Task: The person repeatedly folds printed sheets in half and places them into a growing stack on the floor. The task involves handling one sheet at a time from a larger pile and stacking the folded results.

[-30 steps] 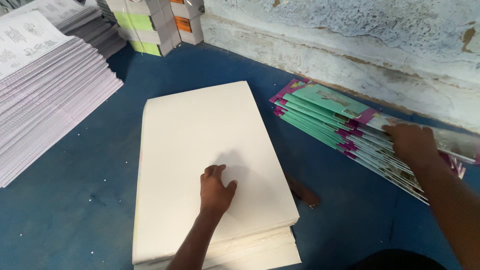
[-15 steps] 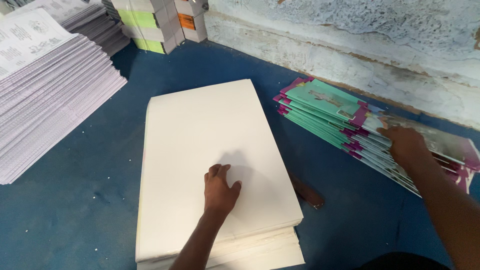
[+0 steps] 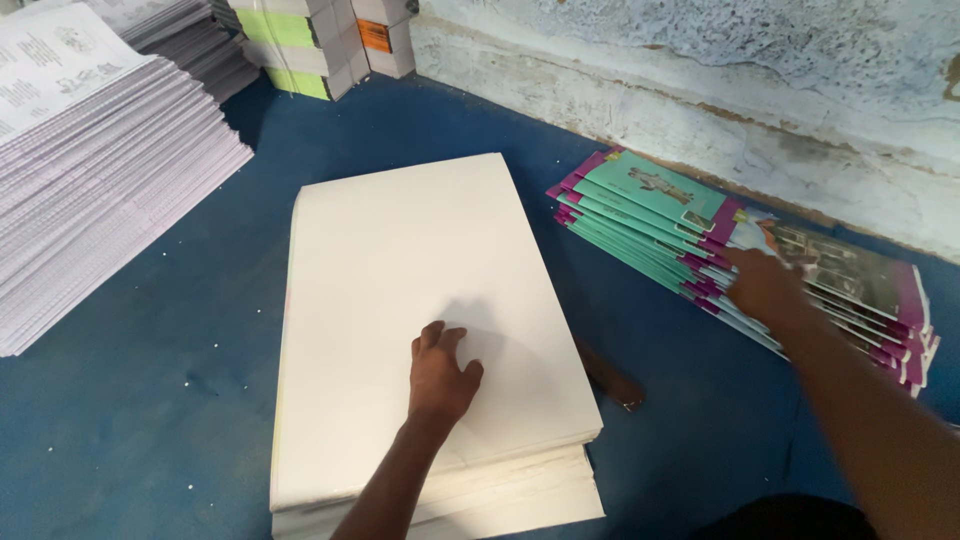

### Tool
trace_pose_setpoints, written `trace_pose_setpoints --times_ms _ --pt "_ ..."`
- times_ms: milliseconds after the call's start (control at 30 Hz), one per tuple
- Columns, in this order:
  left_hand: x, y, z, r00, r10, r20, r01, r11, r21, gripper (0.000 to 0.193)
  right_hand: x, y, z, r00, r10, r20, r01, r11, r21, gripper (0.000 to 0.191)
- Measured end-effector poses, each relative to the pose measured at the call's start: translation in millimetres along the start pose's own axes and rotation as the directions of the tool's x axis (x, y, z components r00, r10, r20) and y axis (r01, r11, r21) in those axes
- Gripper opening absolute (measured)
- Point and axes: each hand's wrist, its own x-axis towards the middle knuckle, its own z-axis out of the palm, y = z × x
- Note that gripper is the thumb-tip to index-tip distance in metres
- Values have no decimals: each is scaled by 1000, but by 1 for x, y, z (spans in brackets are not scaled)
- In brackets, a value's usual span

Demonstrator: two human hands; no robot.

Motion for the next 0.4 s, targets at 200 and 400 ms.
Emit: trace_pose_setpoints --times_ms 200,400 --pt "1 -18 -14 991 122 60 -116 988 -98 54 -12 -92 12 967 -193 -170 239 916 323 53" --pt "-12 -43 -37 983 170 -76 -154 971 182 51 -43 -162 51 979 -197 58 146 867 477 74"
